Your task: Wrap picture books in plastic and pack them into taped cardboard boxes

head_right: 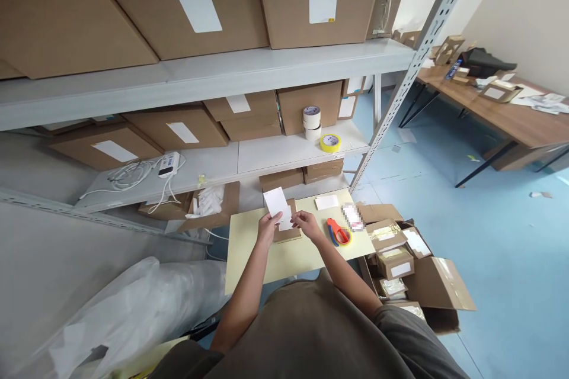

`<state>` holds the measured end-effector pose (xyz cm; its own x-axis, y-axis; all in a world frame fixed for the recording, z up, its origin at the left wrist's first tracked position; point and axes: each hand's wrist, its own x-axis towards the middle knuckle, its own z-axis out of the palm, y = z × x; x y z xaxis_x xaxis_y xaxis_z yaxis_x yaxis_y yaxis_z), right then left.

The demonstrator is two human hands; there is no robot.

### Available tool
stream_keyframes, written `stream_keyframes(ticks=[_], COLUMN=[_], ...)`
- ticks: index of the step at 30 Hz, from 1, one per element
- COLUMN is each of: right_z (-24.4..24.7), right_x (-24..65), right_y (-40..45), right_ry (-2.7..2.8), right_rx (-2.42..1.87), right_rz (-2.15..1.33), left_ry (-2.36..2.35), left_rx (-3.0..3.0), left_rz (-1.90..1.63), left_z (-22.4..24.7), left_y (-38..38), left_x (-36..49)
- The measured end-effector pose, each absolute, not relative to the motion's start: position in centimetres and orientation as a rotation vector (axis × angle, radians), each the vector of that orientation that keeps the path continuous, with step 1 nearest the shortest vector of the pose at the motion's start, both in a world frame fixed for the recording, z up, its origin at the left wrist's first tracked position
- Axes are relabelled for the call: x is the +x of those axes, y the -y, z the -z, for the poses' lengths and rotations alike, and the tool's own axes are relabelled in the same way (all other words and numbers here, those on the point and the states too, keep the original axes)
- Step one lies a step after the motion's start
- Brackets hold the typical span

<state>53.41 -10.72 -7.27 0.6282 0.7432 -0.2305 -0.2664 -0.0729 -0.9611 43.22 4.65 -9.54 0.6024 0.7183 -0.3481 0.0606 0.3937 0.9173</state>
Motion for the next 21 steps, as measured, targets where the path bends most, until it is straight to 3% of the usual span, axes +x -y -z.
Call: stream_keyframes(ticks=[11,15,21], right_z=[6.2,5.8,5.2], right_x=[54.1,54.4,55.4], right_y=[11.3,11.3,11.2], right_ry=[0.469,0.504,0.612], right_rx=[-1.366,-1.351,-1.342], right_rz=[-0.885,-0.859,-0.835], left_ry=[-0.853,-0.976,-0.588], left_rx=[1.185,1.447,1.629], left_rz=[-0.446,-0.592,-0.403], left_z=[8.7,7.4,4.7], left_y=[-3.5,-3.2,-2.1], left_x=[44.0,43.8,43.8])
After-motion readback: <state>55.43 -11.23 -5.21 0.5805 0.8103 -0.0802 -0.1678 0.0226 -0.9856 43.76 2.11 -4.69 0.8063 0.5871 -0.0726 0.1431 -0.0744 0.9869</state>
